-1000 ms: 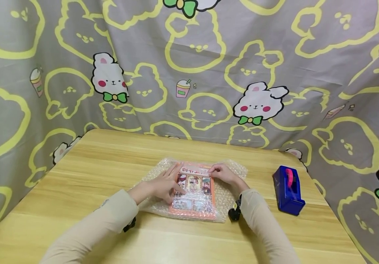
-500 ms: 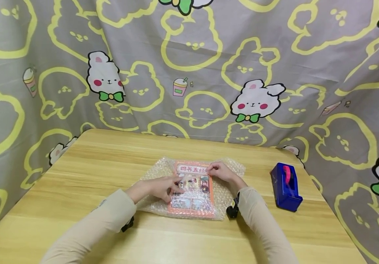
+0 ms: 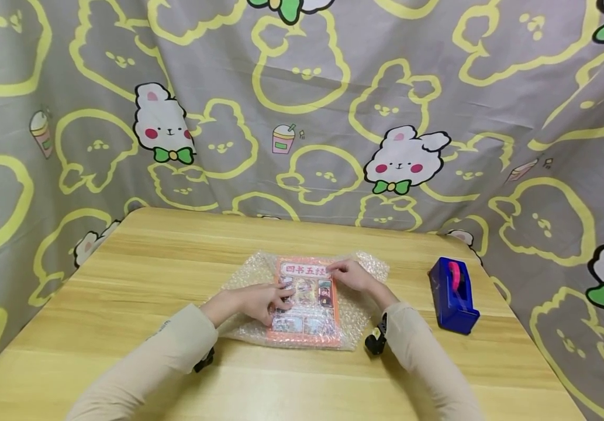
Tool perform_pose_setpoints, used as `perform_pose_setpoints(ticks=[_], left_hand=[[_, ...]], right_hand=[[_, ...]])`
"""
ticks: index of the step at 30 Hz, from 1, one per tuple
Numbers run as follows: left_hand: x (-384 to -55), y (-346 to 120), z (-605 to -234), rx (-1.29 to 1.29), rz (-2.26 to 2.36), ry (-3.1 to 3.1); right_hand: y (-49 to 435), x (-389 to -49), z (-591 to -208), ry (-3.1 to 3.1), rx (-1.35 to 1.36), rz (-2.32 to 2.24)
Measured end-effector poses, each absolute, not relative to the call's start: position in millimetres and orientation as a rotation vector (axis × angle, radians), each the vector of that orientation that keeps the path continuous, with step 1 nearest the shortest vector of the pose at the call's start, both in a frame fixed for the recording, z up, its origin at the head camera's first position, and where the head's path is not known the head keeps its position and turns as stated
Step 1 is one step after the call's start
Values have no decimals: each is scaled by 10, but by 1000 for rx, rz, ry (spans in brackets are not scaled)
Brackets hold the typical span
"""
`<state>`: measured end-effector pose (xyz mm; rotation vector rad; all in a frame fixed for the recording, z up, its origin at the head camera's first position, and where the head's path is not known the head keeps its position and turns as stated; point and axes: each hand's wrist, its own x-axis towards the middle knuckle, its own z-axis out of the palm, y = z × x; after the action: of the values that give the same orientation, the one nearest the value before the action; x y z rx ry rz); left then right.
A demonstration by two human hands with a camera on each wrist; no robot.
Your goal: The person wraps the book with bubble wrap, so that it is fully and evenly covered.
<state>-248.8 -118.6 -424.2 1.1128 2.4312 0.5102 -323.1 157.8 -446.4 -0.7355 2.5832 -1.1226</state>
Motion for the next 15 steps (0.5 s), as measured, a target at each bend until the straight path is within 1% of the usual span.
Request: perform_pose_setpoints(ticks=[7, 11, 15], left_hand=[[-2447, -1227, -4243, 1114, 531, 2459], [-2407, -1224, -4216, 1060, 633, 2422], [-2406, -1200, -4177, 1023, 651, 2403]], right_hand=[[1536, -3112, -4460, 2771, -717, -844], [1518, -3091, -4471, 2782, -627, -768], [1513, -3099, -4471, 2797, -600, -727]])
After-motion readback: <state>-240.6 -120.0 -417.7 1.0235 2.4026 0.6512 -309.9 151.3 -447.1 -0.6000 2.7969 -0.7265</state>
